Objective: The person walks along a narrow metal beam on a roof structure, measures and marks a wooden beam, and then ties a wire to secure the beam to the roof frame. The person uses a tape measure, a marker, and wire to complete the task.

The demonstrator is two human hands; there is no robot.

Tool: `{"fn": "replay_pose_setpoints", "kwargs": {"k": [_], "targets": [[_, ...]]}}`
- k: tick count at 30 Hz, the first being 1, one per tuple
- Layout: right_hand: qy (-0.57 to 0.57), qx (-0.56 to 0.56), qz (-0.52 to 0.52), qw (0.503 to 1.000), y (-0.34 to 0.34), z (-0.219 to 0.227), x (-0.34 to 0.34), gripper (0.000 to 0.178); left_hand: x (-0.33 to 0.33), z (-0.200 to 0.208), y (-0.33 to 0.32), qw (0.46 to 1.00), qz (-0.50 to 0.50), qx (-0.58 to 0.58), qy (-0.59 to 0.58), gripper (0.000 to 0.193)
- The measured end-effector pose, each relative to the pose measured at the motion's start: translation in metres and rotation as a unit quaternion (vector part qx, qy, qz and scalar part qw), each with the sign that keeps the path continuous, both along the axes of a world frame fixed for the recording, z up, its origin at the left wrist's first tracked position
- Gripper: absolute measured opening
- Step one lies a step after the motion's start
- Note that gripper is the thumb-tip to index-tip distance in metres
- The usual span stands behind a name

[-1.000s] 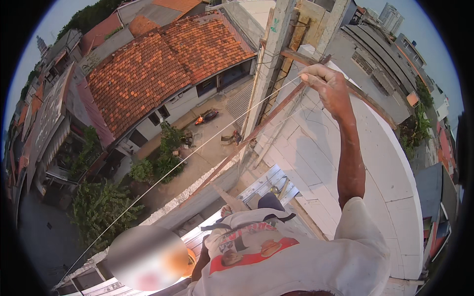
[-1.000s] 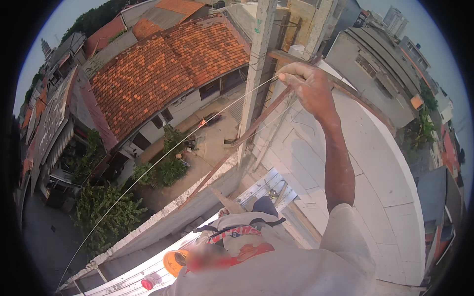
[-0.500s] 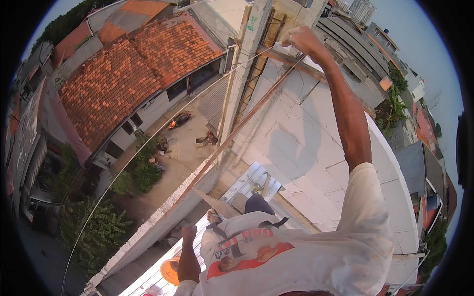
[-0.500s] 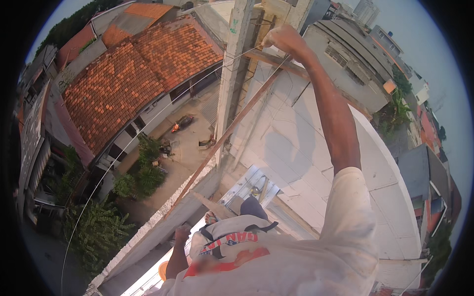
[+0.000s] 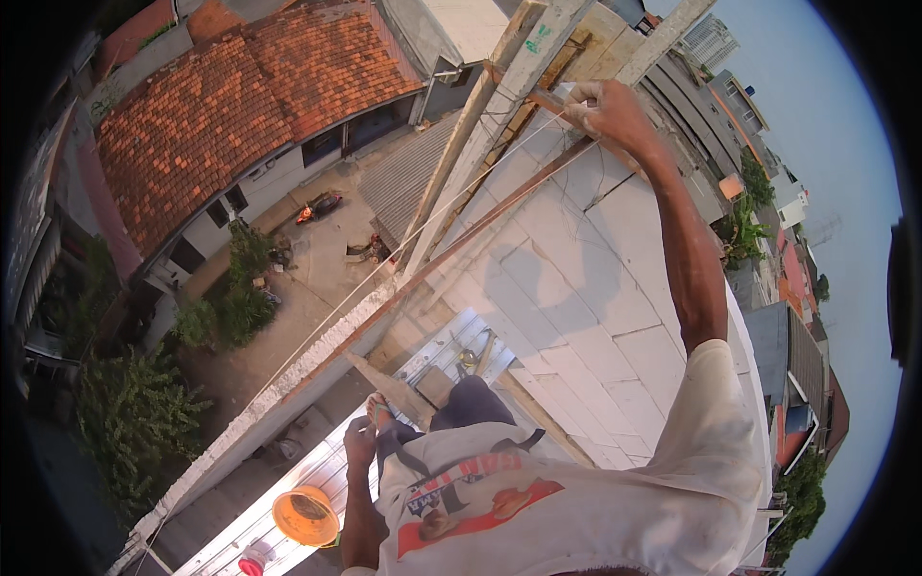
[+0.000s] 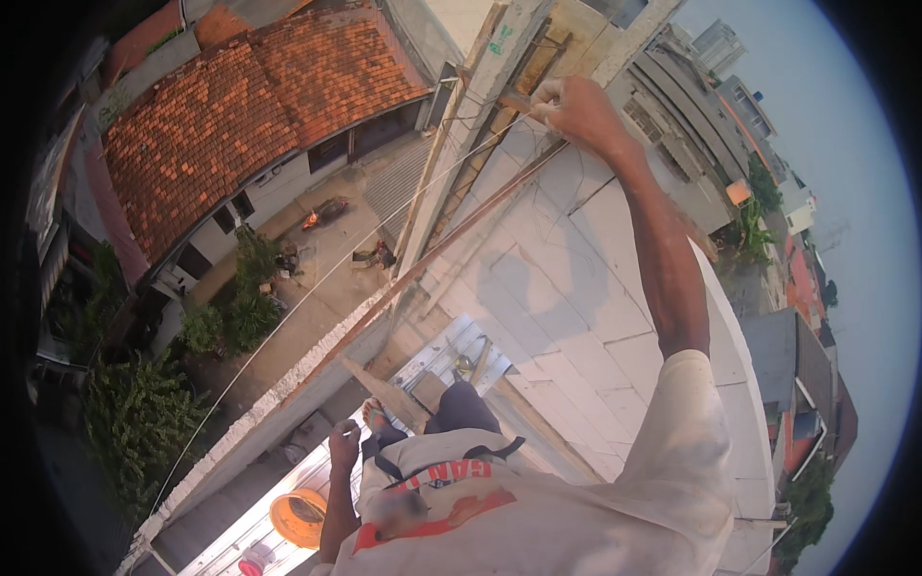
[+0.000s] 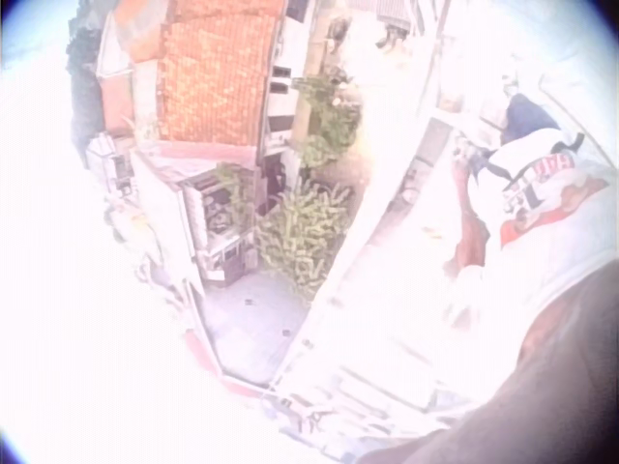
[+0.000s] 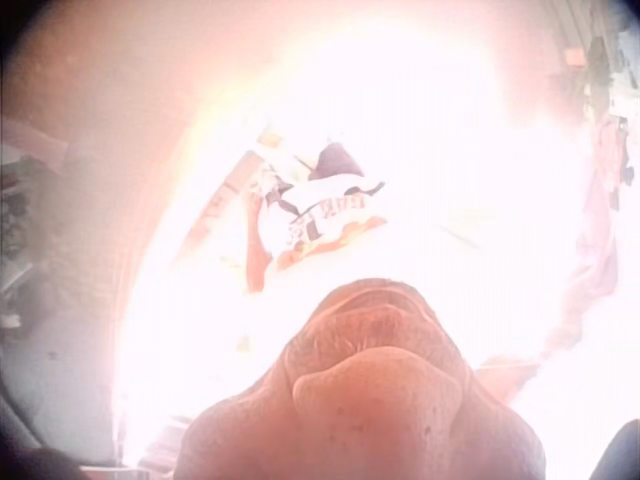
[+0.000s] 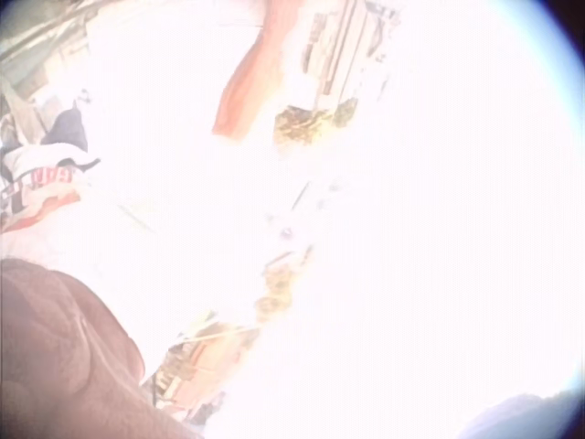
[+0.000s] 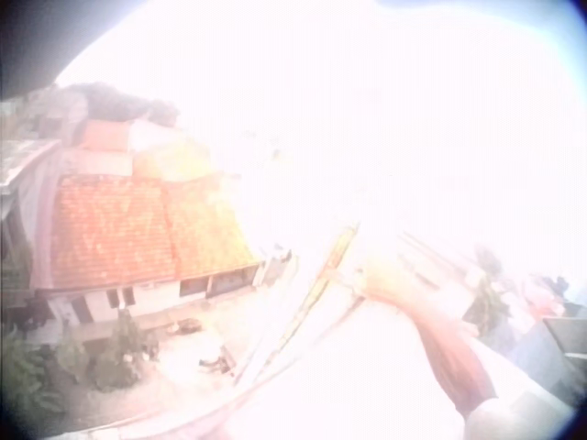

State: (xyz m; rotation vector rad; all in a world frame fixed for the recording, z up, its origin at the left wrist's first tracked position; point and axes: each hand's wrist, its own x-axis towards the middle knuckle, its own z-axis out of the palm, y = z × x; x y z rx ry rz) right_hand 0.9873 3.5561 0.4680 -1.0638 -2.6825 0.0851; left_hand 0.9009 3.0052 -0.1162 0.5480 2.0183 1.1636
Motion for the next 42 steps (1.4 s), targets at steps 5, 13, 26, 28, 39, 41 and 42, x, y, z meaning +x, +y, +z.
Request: {"fn": "replay_pose_setpoints", "kwargs": {"k": [5,13,26,28,39,41,42], "targets": [[-0.024,-0.036,0.129,0.991,-0.109,-0.062,0.015,0.018,-0.014,0.286,0.143,0.934,-0.208,0.287,0.05,0.027],[0.153,-0.083,0.255,0.951,-0.203,-0.185,0.005,0.012,-0.034,0.353,0.203,0.928,-0.073,0.283,0.232,0.022],[0.277,-0.013,0.078,0.958,-0.183,-0.129,0.019,0.029,-0.046,0.303,0.191,0.968,-0.124,0.168,-0.141,0.025],[0.278,0.071,0.011,0.958,-0.149,-0.106,0.018,0.032,-0.047,0.306,0.189,0.964,-0.123,0.171,-0.162,0.026],[0.15,-0.041,-0.069,0.985,-0.048,-0.067,0.031,0.028,-0.049,0.282,0.168,0.972,-0.107,0.179,-0.105,0.027],[0.14,0.039,-0.062,0.987,-0.04,-0.024,0.029,0.03,-0.048,0.278,0.164,0.974,-0.099,0.171,-0.114,0.027],[0.131,0.106,-0.04,0.985,-0.022,-0.007,0.036,0.032,-0.046,0.278,0.163,0.974,-0.1,0.165,-0.117,0.027]]}}
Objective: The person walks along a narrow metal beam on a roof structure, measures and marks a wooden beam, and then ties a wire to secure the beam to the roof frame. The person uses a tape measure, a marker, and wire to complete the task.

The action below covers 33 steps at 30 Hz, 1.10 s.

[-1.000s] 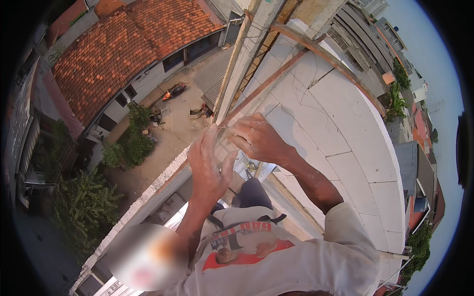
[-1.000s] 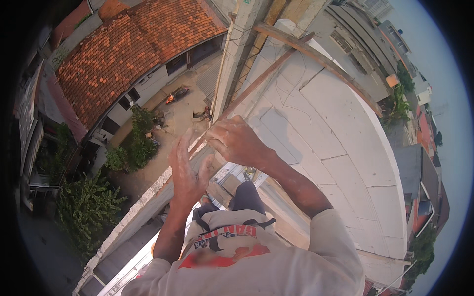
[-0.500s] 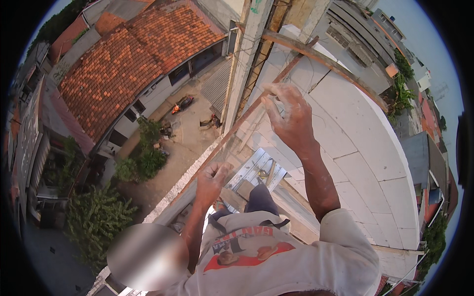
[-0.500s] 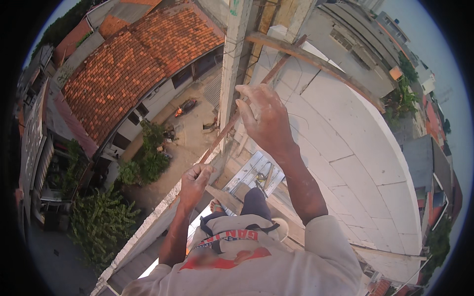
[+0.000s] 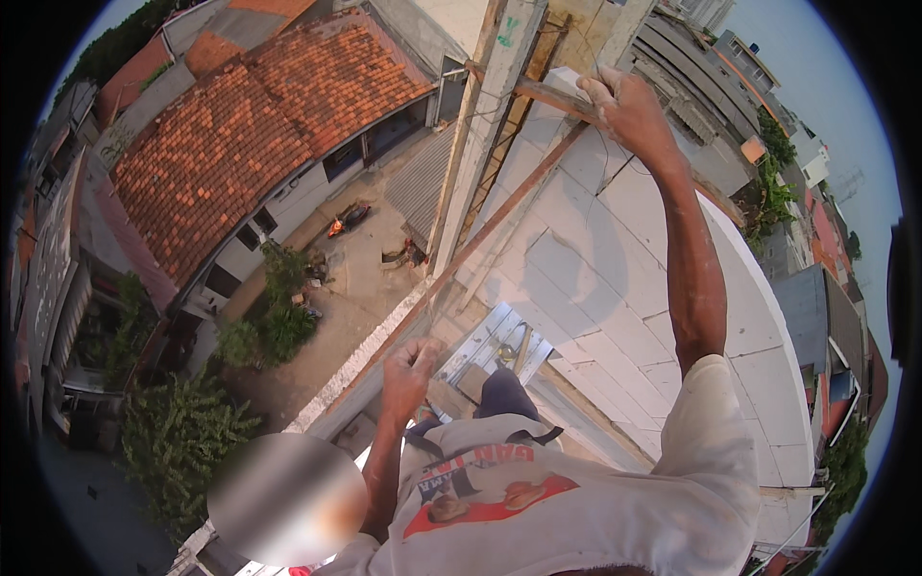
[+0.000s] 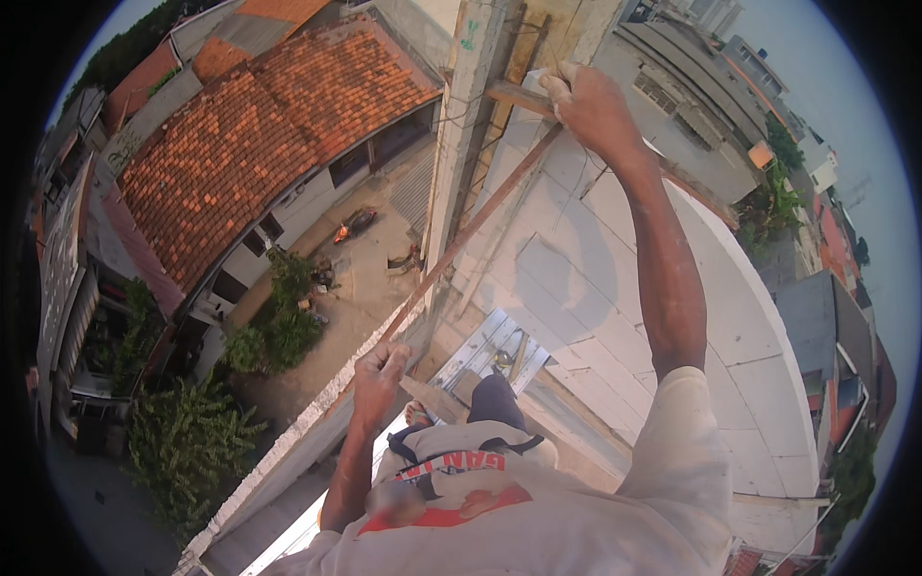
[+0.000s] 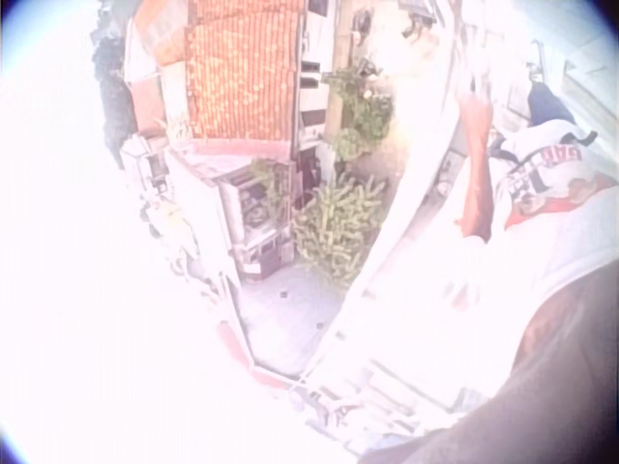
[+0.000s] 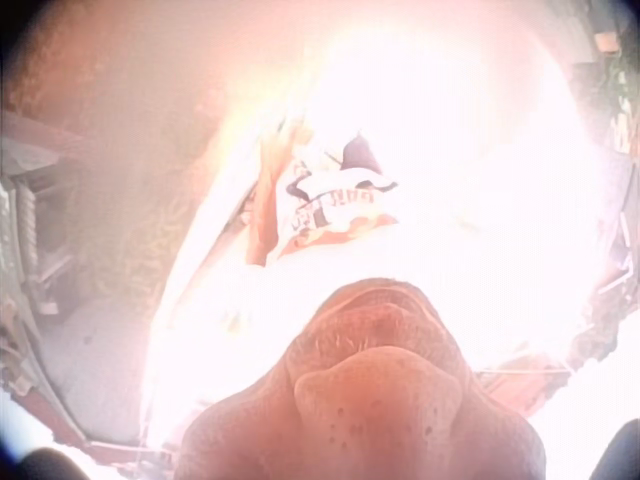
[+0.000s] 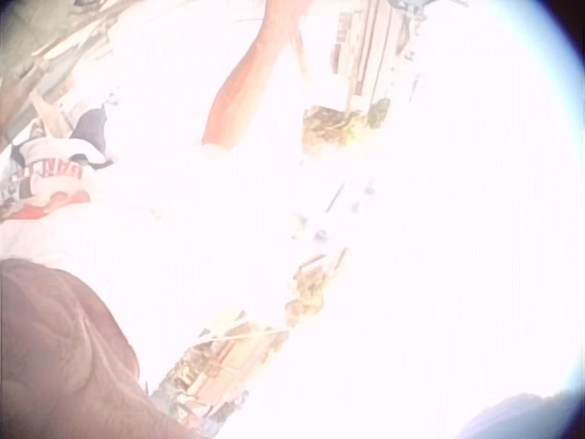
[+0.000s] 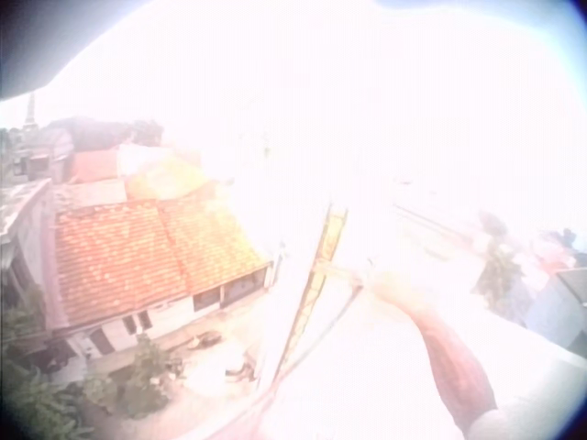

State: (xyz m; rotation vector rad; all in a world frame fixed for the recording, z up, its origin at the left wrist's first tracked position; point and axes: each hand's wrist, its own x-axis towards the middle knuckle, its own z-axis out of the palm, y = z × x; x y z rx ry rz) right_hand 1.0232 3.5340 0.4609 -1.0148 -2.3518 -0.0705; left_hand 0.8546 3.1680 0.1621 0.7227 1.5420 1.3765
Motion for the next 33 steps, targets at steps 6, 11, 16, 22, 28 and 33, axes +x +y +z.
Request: {"fn": "replay_pose_setpoints", "kwargs": {"k": [6,11,16,22,28,33], "targets": [[0.153,-0.024,0.056,0.986,0.026,0.128,0.002,0.035,-0.006,-0.003,-0.008,0.999,0.032,0.02,0.016,0.025],[0.208,0.08,-0.053,0.973,0.03,0.209,0.044,0.039,0.006,-0.021,-0.003,0.999,0.0,0.037,-0.002,0.021],[0.195,0.133,-0.087,0.968,0.008,0.182,0.085,0.043,0.001,-0.023,0.001,0.998,0.019,0.06,-0.018,0.022],[0.275,-0.071,-0.067,0.957,-0.11,-0.013,0.142,0.035,-0.014,-0.009,0.009,0.998,0.053,0.042,0.012,0.026],[0.137,-0.087,-0.163,0.973,-0.217,-0.317,0.247,0.033,-0.029,-0.003,0.04,0.998,-0.017,-0.002,0.066,0.025],[0.078,-0.381,-0.321,0.863,-0.314,-0.491,0.333,0.027,-0.038,0.019,0.063,0.999,-0.022,0.01,0.04,0.023]]}}
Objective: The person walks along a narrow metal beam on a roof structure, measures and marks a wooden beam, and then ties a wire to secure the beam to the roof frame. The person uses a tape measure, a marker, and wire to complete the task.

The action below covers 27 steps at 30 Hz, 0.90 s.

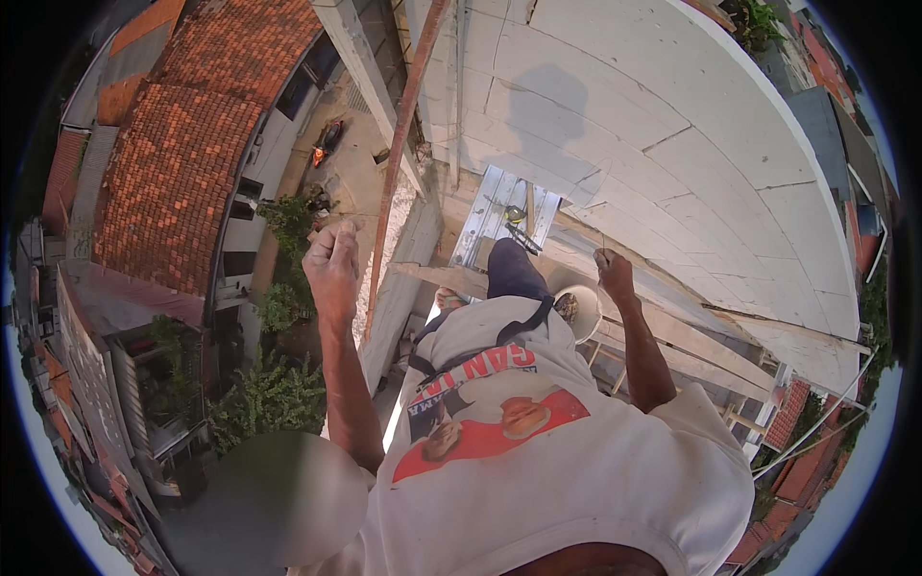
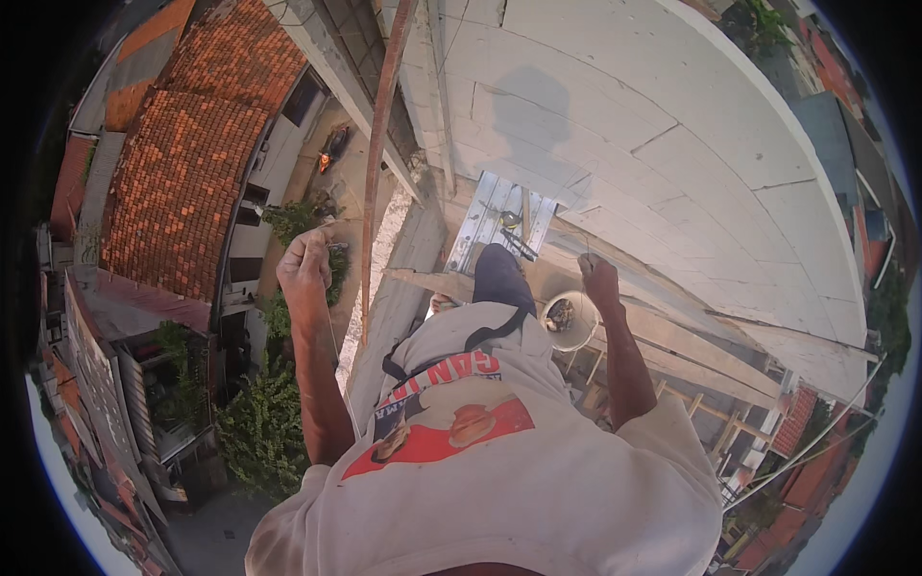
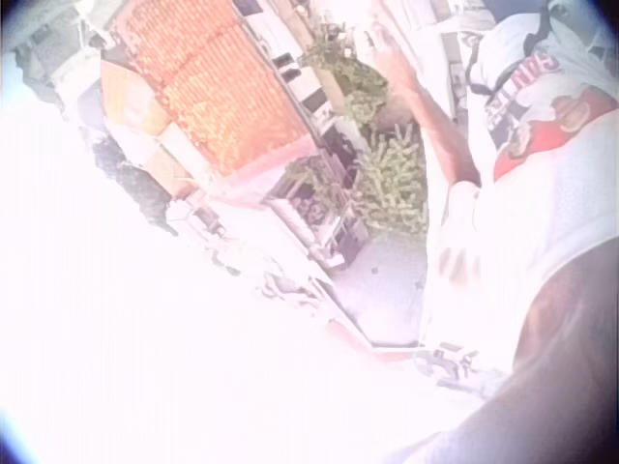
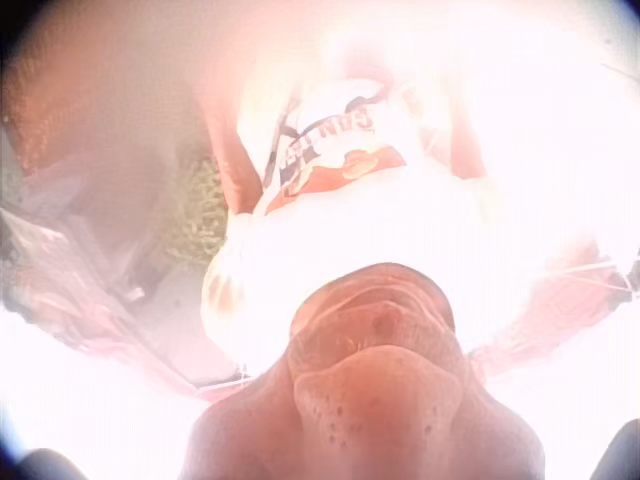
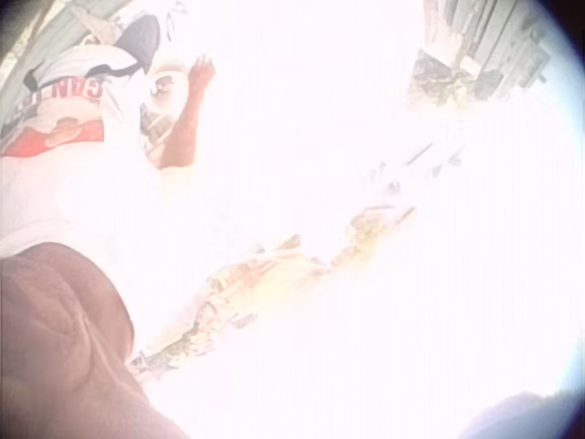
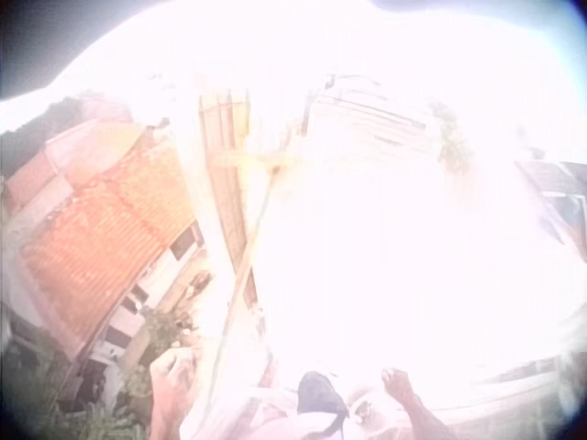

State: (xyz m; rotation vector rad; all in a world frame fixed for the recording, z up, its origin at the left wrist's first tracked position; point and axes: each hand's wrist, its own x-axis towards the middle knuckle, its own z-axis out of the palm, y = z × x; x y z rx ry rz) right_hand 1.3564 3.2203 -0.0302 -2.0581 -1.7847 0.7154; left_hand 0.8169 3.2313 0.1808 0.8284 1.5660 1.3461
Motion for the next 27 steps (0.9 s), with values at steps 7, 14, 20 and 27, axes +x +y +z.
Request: {"fn": "replay_pose_setpoints", "kwargs": {"k": [7,14,20,27], "targets": [[-0.103,-0.129,-0.065,0.984,-0.038,-0.066,0.08,0.042,-0.001,0.002,0.032,0.997,-0.032,-0.014,0.069,0.028],[-0.003,-0.113,-0.126,0.986,-0.037,-0.067,0.071,0.054,-0.007,0.008,0.044,0.995,-0.025,-0.015,0.098,0.031],[0.004,-0.305,-0.016,0.952,-0.073,-0.11,0.03,0.034,-0.016,0.006,0.052,0.997,-0.042,0.003,0.066,0.03],[0.12,-0.352,0.049,0.927,-0.095,-0.07,-0.055,0.035,-0.028,-0.005,0.089,0.989,-0.093,-0.012,0.112,0.03]]}}
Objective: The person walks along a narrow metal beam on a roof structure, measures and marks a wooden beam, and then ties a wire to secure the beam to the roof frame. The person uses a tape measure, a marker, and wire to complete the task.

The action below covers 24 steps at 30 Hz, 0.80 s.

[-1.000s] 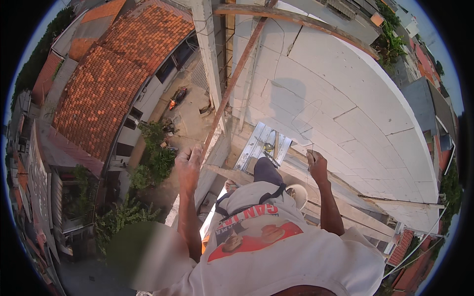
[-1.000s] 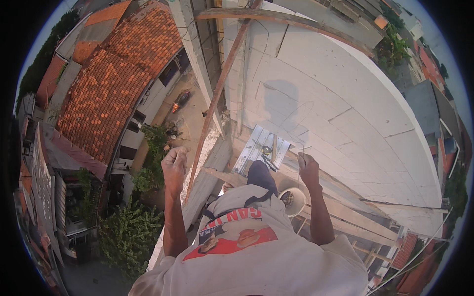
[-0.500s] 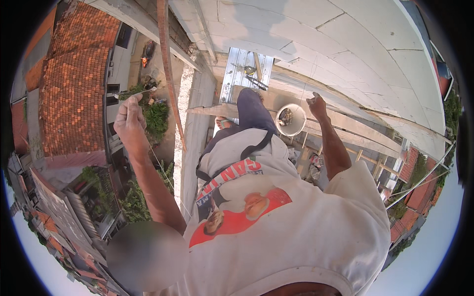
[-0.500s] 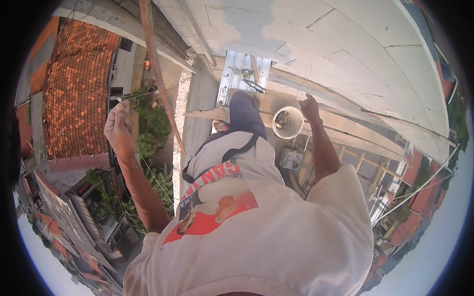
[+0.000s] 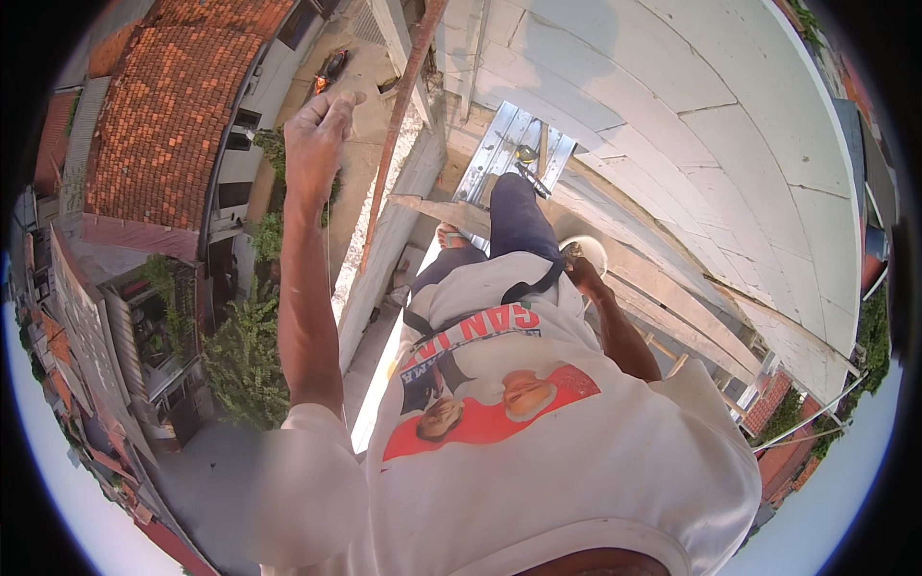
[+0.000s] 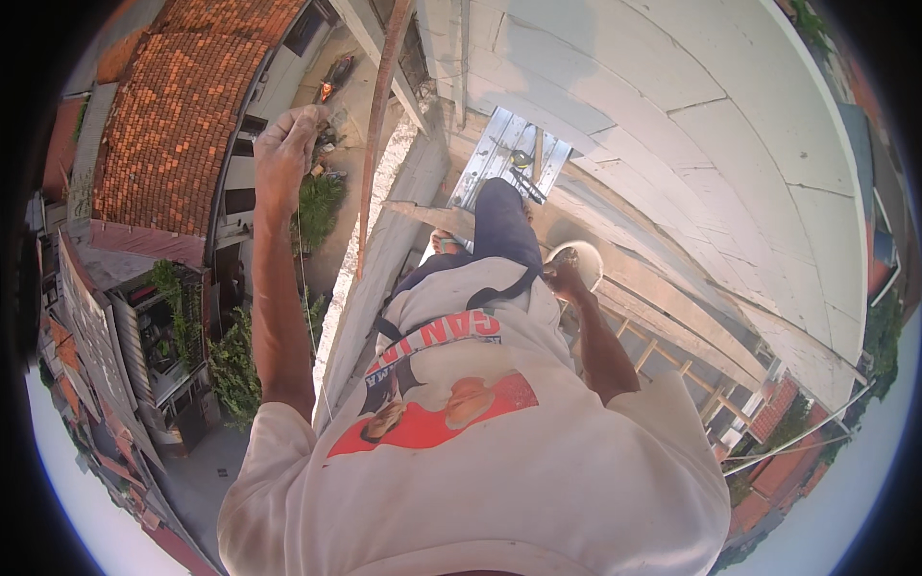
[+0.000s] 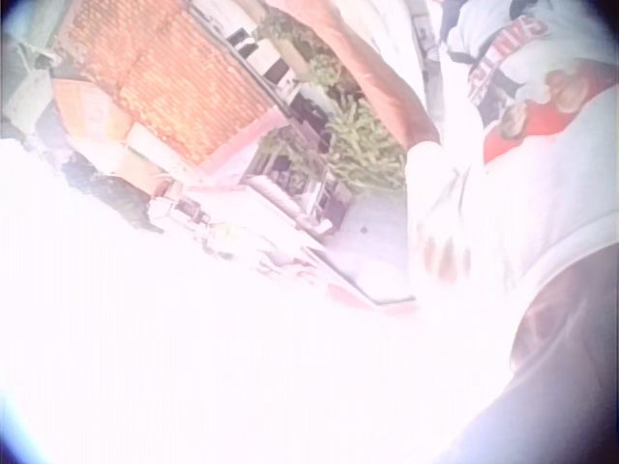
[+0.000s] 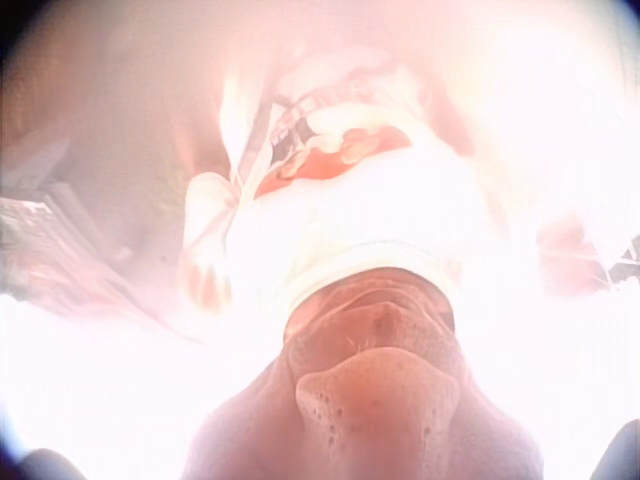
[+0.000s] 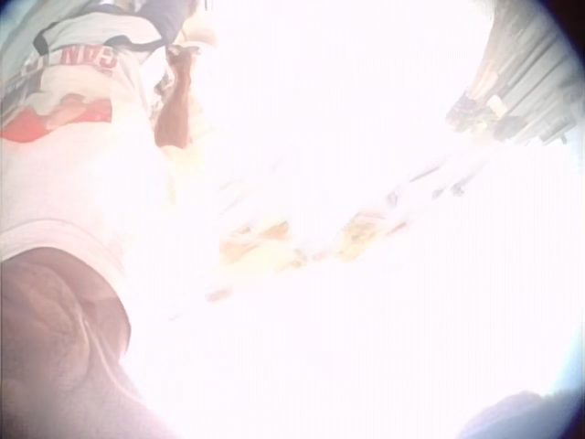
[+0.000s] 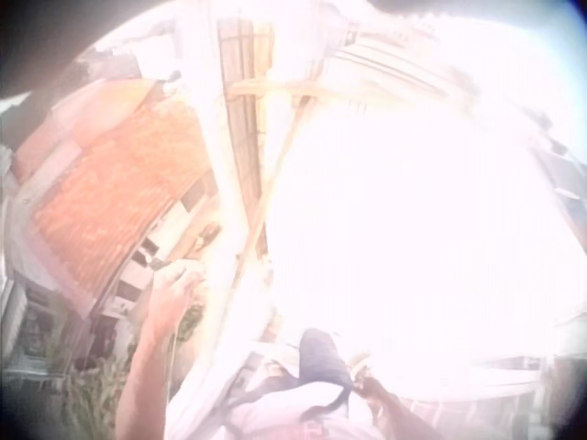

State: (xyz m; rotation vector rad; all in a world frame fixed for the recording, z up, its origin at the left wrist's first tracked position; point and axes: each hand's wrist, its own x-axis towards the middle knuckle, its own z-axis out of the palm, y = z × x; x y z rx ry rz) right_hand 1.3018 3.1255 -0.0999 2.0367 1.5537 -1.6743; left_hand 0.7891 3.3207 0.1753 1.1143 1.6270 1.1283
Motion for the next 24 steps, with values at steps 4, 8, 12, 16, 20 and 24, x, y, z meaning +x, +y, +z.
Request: {"fn": "replay_pose_setpoints", "kwargs": {"k": [4,8,12,16,20,24], "targets": [[-0.046,0.105,0.093,0.989,0.008,0.012,-0.001,0.033,-0.014,-0.011,0.033,0.998,-0.002,0.028,0.061,0.029],[-0.059,0.093,0.033,0.993,0.03,0.035,0.009,0.034,-0.044,-0.01,0.063,0.984,0.017,0.044,0.172,0.028],[-0.056,0.076,-0.03,0.995,0.055,0.092,-0.008,0.04,-0.074,0.011,0.057,0.999,0.049,-0.019,0.01,0.031],[-0.063,0.108,0.047,0.991,0.059,0.075,0.002,0.039,-0.087,0.018,0.043,0.983,0.072,0.014,0.167,0.031],[-0.015,0.139,0.147,0.979,0.107,0.081,0.0,0.033,-0.102,-0.008,0.053,0.987,0.055,-0.046,0.144,0.029],[0.023,0.203,0.147,0.968,0.212,0.214,-0.059,0.035,-0.063,0.004,0.093,0.996,-0.003,-0.009,0.089,0.027]]}}
